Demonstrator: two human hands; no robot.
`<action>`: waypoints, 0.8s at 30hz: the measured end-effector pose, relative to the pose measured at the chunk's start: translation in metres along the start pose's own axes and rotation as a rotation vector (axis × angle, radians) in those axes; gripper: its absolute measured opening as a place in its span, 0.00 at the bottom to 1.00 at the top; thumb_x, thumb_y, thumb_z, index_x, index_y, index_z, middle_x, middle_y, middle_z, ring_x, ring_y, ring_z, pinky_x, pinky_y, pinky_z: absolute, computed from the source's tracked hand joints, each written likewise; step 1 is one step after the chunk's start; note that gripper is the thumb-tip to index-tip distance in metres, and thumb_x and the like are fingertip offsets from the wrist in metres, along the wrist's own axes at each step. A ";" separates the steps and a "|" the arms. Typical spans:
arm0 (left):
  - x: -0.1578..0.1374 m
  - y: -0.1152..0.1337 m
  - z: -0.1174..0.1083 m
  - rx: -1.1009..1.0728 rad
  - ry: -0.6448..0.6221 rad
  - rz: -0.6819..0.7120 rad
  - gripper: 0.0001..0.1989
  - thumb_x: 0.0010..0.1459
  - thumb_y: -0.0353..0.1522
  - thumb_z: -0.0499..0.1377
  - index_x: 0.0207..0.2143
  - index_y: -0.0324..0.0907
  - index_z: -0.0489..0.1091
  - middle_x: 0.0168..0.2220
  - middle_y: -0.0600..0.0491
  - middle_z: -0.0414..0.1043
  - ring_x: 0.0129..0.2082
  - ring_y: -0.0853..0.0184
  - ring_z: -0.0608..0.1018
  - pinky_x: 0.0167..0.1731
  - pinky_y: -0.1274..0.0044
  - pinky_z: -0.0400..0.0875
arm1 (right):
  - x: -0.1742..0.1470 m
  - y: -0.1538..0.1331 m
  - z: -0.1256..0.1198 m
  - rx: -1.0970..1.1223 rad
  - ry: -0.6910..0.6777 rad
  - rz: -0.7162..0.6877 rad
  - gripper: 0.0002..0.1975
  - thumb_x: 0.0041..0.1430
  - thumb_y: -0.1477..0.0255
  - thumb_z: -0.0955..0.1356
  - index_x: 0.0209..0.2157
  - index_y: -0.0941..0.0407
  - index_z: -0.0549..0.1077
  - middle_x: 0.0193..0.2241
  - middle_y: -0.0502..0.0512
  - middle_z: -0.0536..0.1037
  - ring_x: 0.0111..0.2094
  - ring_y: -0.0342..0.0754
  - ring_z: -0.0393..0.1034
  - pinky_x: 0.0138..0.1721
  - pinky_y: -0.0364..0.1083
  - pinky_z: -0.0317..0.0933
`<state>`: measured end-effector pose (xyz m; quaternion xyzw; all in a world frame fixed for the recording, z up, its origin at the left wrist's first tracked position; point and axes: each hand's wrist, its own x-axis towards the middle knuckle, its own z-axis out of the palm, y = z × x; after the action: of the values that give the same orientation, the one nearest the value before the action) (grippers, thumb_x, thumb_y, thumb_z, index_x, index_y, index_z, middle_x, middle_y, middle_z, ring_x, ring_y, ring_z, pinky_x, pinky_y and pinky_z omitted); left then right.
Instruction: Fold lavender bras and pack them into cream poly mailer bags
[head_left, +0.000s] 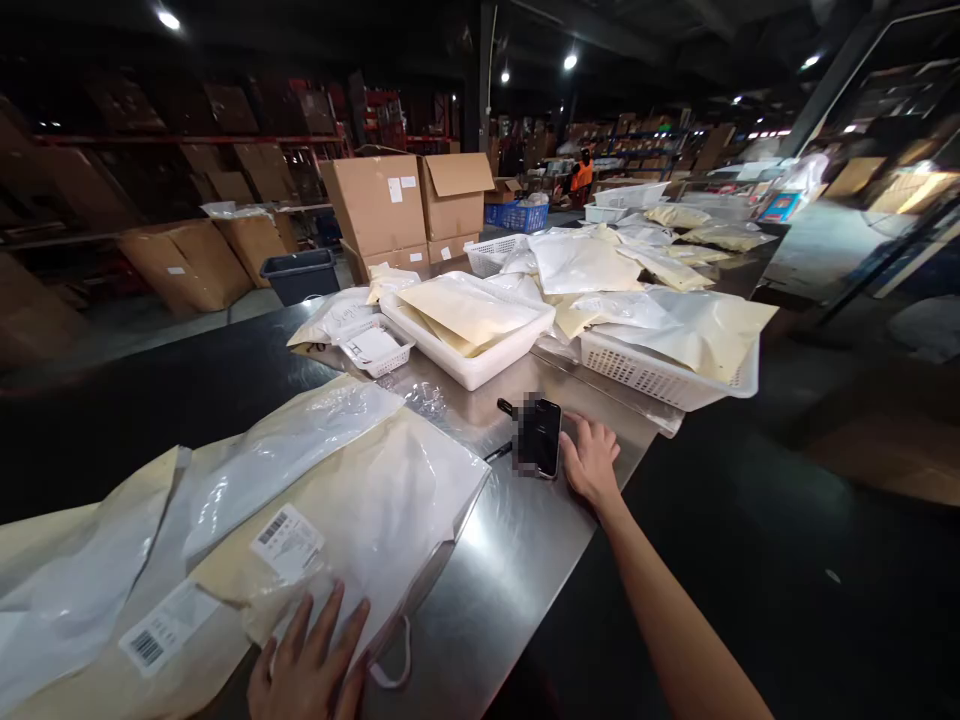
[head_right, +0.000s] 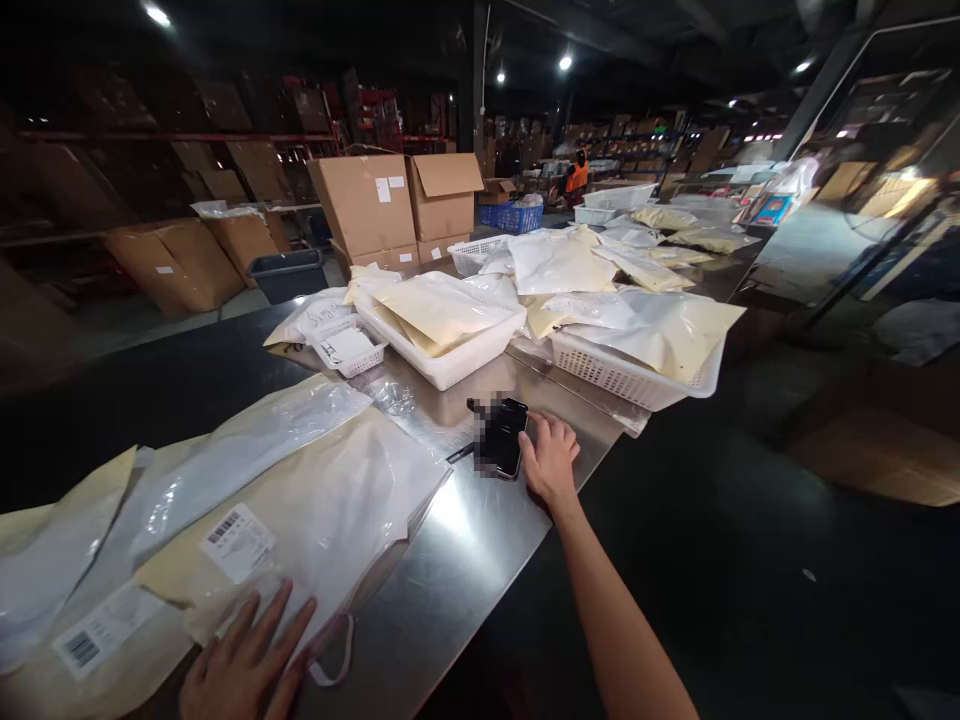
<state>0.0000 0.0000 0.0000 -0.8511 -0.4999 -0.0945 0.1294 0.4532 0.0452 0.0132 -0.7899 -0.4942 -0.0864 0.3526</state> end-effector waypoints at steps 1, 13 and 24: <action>0.000 0.000 0.000 0.008 -0.008 -0.002 0.22 0.65 0.30 0.48 0.53 0.55 0.74 0.59 0.53 0.69 0.59 0.50 0.69 0.50 0.58 0.65 | -0.001 -0.002 -0.001 -0.010 -0.013 -0.029 0.24 0.66 0.57 0.56 0.56 0.52 0.68 0.53 0.65 0.68 0.54 0.65 0.58 0.51 0.63 0.56; 0.000 0.001 -0.002 0.018 -0.044 -0.022 0.22 0.65 0.30 0.48 0.54 0.55 0.74 0.60 0.55 0.68 0.60 0.50 0.68 0.51 0.58 0.65 | -0.006 -0.016 -0.012 -0.060 -0.176 -0.463 0.28 0.57 0.54 0.63 0.54 0.56 0.71 0.49 0.64 0.71 0.50 0.63 0.60 0.48 0.58 0.54; 0.000 0.002 0.000 0.014 -0.019 -0.007 0.22 0.65 0.29 0.48 0.53 0.54 0.75 0.59 0.51 0.70 0.60 0.47 0.69 0.50 0.56 0.66 | 0.005 -0.023 -0.012 -0.006 -0.388 -0.824 0.30 0.57 0.57 0.66 0.58 0.57 0.68 0.60 0.62 0.70 0.61 0.62 0.56 0.54 0.57 0.48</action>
<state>0.0019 -0.0010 0.0000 -0.8494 -0.5046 -0.0836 0.1303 0.4388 0.0476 0.0353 -0.5299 -0.8240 -0.0714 0.1873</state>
